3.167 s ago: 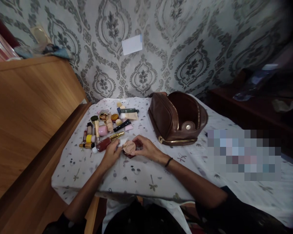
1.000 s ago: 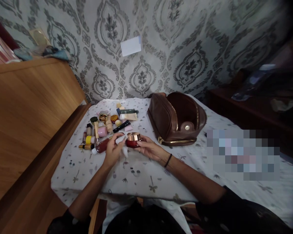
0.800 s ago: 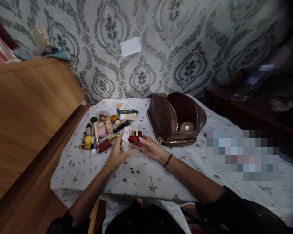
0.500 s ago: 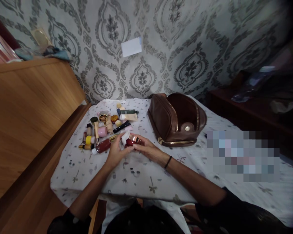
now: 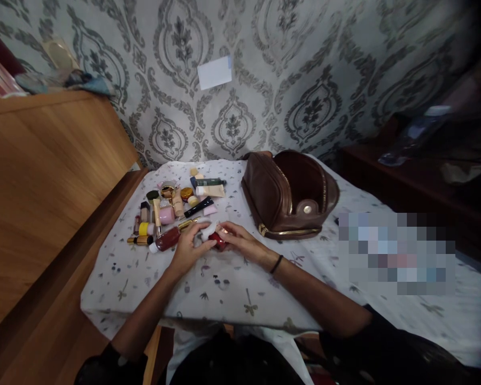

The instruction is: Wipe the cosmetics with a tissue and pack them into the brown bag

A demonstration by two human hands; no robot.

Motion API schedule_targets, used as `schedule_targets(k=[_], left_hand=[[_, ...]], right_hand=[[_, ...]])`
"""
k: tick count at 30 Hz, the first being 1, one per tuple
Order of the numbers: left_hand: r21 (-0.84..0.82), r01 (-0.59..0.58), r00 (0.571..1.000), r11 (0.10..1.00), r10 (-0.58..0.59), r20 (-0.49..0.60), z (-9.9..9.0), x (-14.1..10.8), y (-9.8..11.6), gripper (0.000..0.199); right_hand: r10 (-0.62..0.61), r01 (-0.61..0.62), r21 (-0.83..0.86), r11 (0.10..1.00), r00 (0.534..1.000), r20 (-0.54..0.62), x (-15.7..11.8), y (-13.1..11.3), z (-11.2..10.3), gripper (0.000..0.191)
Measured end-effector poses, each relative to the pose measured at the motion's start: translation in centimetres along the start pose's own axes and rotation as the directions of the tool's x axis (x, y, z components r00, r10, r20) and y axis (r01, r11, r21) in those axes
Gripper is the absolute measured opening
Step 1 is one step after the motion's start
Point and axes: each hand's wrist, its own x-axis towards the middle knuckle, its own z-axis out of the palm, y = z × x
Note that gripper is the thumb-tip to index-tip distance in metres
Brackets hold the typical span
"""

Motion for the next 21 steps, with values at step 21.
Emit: schedule_targets(k=[21], left_hand=[[-0.031,0.095,0.992,0.995,-0.097,-0.08,-0.2,-0.2,-0.6,0.02]], right_hand=[[-0.175,0.142,-0.44,0.887,0.984,-0.034,0.1,-0.4,-0.3,0.046]])
